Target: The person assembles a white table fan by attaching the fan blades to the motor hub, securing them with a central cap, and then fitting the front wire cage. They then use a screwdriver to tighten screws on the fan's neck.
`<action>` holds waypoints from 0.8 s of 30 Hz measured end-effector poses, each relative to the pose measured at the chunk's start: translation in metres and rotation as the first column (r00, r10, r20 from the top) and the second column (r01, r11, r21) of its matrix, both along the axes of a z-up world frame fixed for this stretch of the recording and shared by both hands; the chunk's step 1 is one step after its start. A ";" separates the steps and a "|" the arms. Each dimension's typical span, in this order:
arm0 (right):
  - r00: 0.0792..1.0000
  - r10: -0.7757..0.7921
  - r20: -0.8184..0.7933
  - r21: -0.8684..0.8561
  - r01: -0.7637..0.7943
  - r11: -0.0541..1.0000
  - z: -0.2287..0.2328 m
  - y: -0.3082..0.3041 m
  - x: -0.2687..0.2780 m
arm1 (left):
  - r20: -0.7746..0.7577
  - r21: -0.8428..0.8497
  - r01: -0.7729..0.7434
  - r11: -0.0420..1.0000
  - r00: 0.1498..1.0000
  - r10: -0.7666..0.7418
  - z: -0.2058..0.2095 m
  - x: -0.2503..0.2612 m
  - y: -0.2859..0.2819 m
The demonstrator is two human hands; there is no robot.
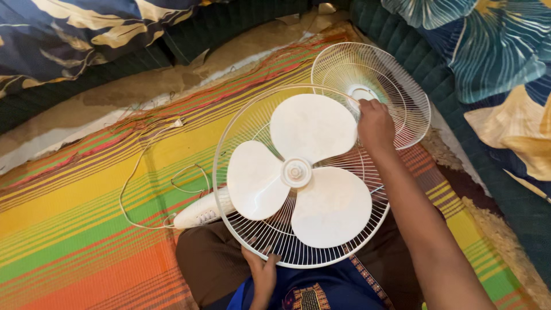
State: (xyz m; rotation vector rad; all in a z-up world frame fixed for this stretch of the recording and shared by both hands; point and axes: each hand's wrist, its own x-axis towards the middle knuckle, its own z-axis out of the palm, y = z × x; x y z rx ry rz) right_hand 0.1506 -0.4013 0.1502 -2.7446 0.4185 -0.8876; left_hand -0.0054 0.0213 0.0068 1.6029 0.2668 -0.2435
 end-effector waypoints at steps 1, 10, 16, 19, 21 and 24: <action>1.000 0.012 0.011 -0.016 -0.012 1.000 -0.003 0.000 0.000 | 0.099 0.071 0.011 0.997 0.995 -0.018 0.003 0.005 0.003; 0.999 0.046 0.022 -0.065 -0.045 0.997 -0.018 -0.012 -0.013 | 0.260 0.445 -0.005 0.895 0.958 -0.124 0.038 0.063 0.027; 0.998 0.058 0.023 -0.083 -0.056 0.995 -0.008 -0.008 -0.016 | 0.310 0.346 -0.002 0.938 0.944 -0.112 0.012 0.124 0.043; 0.998 0.058 0.015 -0.059 -0.057 0.997 -0.003 -0.005 -0.021 | 0.207 0.218 0.016 0.976 0.976 -0.063 -0.007 0.158 0.047; 0.999 0.050 0.000 -0.057 -0.050 0.997 0.000 -0.003 -0.025 | 0.154 0.046 0.023 0.999 0.988 -0.030 -0.014 0.178 0.045; 0.998 0.058 0.008 -0.057 -0.058 0.997 0.002 -0.002 -0.029 | 0.174 -0.009 0.041 0.999 0.984 -0.039 -0.016 0.192 0.041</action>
